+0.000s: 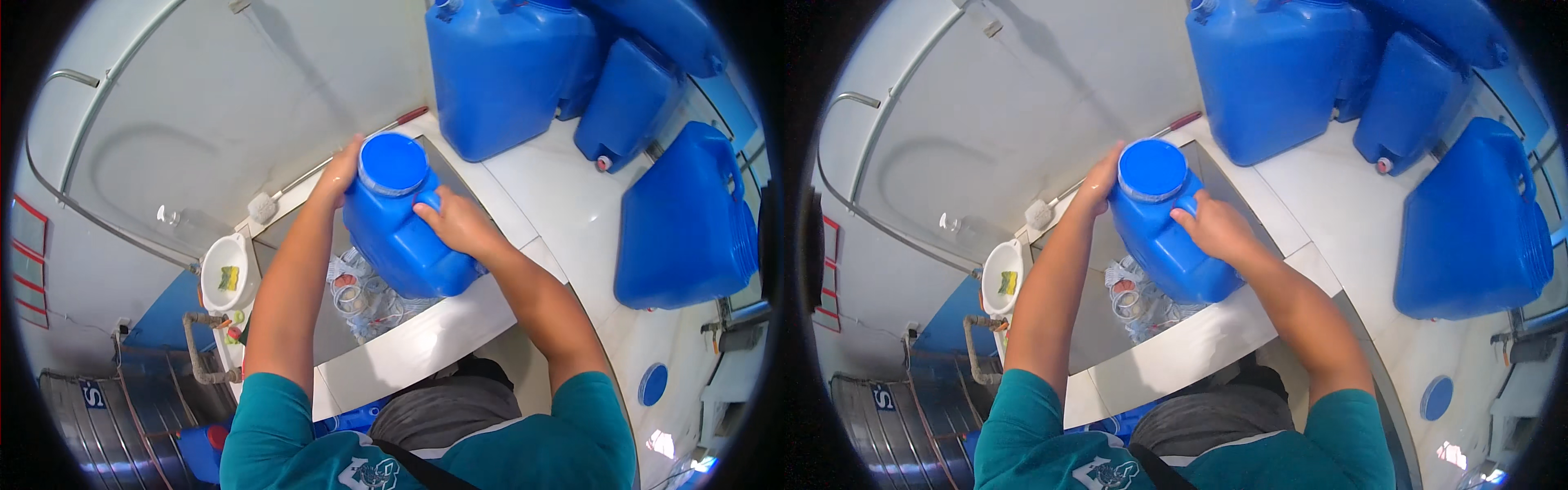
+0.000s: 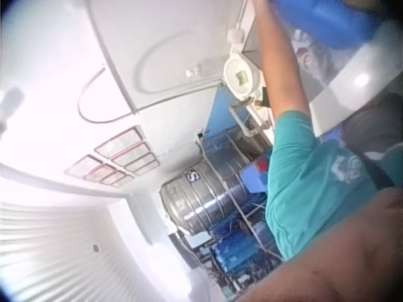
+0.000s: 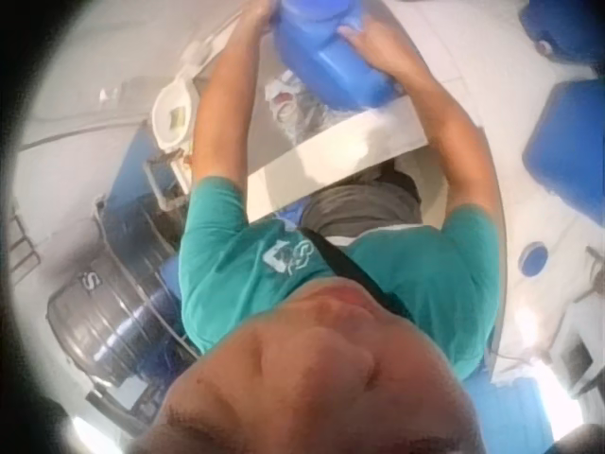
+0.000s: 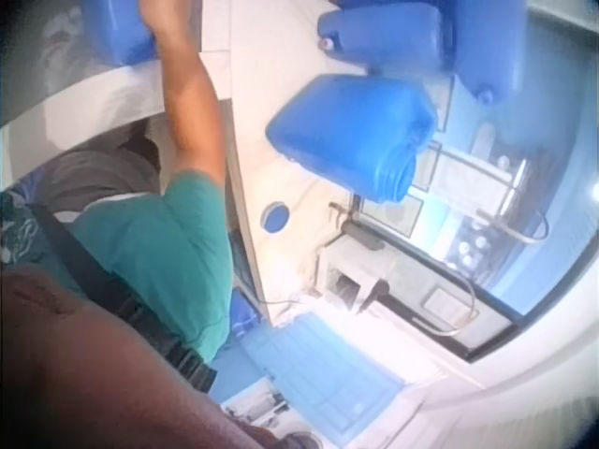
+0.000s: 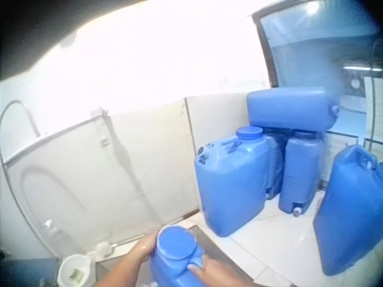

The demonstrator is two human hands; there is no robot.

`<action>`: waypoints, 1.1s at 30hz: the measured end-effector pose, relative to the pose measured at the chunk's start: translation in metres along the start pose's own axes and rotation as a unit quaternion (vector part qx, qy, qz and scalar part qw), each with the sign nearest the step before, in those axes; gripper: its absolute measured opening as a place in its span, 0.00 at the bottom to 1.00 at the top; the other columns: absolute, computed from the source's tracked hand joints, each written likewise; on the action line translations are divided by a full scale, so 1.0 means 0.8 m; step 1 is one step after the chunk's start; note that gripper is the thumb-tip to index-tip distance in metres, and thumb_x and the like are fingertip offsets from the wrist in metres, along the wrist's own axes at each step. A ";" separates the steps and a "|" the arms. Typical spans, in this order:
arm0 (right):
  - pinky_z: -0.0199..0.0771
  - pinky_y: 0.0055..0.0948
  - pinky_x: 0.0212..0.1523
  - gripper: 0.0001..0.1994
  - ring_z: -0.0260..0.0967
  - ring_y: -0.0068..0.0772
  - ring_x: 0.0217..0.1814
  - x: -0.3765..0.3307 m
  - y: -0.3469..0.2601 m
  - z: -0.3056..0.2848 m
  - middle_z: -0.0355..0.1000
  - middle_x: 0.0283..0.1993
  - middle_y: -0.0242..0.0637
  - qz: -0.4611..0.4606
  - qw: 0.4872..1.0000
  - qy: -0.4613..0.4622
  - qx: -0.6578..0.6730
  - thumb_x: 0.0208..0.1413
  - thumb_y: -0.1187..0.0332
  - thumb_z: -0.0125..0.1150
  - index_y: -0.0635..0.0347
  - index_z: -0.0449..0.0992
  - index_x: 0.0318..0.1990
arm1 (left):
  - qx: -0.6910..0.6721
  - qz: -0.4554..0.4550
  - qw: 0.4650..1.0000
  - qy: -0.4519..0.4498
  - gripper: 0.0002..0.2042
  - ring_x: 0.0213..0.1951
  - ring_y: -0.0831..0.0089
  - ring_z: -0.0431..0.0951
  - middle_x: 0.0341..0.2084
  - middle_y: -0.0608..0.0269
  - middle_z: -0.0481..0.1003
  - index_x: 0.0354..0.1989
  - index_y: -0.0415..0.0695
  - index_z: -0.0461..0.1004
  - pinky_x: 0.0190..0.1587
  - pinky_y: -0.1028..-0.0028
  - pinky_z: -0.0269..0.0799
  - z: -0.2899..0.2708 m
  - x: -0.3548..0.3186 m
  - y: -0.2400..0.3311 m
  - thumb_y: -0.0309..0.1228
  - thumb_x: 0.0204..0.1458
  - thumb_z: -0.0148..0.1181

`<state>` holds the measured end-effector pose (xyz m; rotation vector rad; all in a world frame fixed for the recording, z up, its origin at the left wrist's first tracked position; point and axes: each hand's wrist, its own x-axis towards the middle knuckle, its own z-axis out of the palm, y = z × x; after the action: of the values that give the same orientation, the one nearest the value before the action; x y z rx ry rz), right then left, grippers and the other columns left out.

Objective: The person applies plastic seals to the caps of blue water jugs, uses a heat gun to shrink the seals onto the caps, and washes a jug with a sponge and water at a sink. They also use scissors to cut plastic material for a cap.

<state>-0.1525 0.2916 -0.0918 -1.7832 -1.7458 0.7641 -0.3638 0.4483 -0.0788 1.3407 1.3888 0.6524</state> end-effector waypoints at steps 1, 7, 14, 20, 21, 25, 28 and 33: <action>0.75 0.52 0.50 0.29 0.76 0.63 0.48 0.013 -0.004 0.015 0.78 0.43 0.60 0.003 0.999 -0.028 -0.020 0.64 0.48 0.54 0.72 0.70 0.53 | 0.162 0.071 0.983 0.042 0.34 0.65 0.48 0.67 0.61 0.41 0.71 0.65 0.42 0.69 0.68 0.51 0.59 0.008 -0.009 0.008 0.59 0.63 0.44; 0.76 0.55 0.49 0.24 0.77 0.61 0.48 0.051 -0.037 0.087 0.78 0.44 0.58 -0.110 0.988 -0.079 -0.078 0.62 0.53 0.55 0.68 0.73 0.52 | 0.608 0.246 0.755 0.017 0.30 0.74 0.50 0.52 0.69 0.44 0.60 0.69 0.61 0.65 0.71 0.38 0.43 -0.022 -0.023 -0.076 0.59 0.61 0.47; 0.76 0.53 0.45 0.20 0.78 0.56 0.45 0.048 0.000 0.084 0.80 0.42 0.50 -0.153 0.978 -0.038 -0.136 0.62 0.49 0.57 0.55 0.76 0.49 | 0.541 0.398 0.727 -0.138 0.33 0.65 0.48 0.64 0.64 0.49 0.65 0.65 0.57 0.69 0.63 0.42 0.58 -0.050 -0.043 -0.043 0.58 0.53 0.55; 0.80 0.48 0.43 0.16 0.80 0.52 0.46 0.023 -0.060 0.146 0.78 0.48 0.52 -0.052 0.994 -0.036 -0.092 0.60 0.65 0.52 0.62 0.73 0.53 | 0.593 0.005 0.795 0.132 0.38 0.69 0.49 0.61 0.68 0.43 0.61 0.69 0.49 0.64 0.66 0.47 0.61 0.000 -0.026 -0.057 0.65 0.59 0.44; 0.80 0.48 0.43 0.17 0.80 0.51 0.47 0.021 -0.060 0.146 0.78 0.49 0.52 -0.053 0.992 -0.033 -0.112 0.60 0.66 0.52 0.62 0.72 0.54 | 0.611 -0.030 0.780 0.134 0.39 0.68 0.49 0.63 0.66 0.42 0.63 0.70 0.48 0.62 0.66 0.47 0.62 -0.006 -0.020 -0.055 0.66 0.60 0.40; 0.80 0.48 0.43 0.18 0.81 0.49 0.46 0.019 -0.058 0.144 0.79 0.45 0.51 -0.064 0.989 -0.035 -0.131 0.61 0.65 0.52 0.60 0.72 0.57 | 0.482 -0.099 0.871 0.007 0.36 0.53 0.41 0.77 0.45 0.38 0.78 0.64 0.42 0.68 0.56 0.48 0.71 -0.114 -0.001 -0.104 0.63 0.63 0.40; 0.80 0.48 0.42 0.16 0.80 0.50 0.45 0.027 -0.062 0.131 0.80 0.43 0.49 -0.056 0.993 -0.051 -0.089 0.63 0.64 0.52 0.58 0.74 0.55 | 0.577 0.013 0.814 -0.066 0.33 0.43 0.40 0.80 0.34 0.38 0.80 0.57 0.40 0.71 0.47 0.50 0.74 -0.144 -0.059 -0.094 0.61 0.63 0.45; 0.79 0.49 0.40 0.19 0.80 0.51 0.42 -0.002 -0.066 0.126 0.80 0.40 0.45 -0.178 0.960 -0.103 -0.188 0.63 0.51 0.57 0.54 0.74 0.52 | 0.715 0.445 0.521 -0.139 0.49 0.65 0.45 0.63 0.59 0.49 0.67 0.62 0.52 0.67 0.65 0.49 0.61 -0.111 -0.150 -0.030 0.56 0.25 0.78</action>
<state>-0.2615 0.2898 -0.1249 -1.5800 -2.4006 0.5020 -0.4753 0.3550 -0.0374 3.3998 0.6180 -0.4134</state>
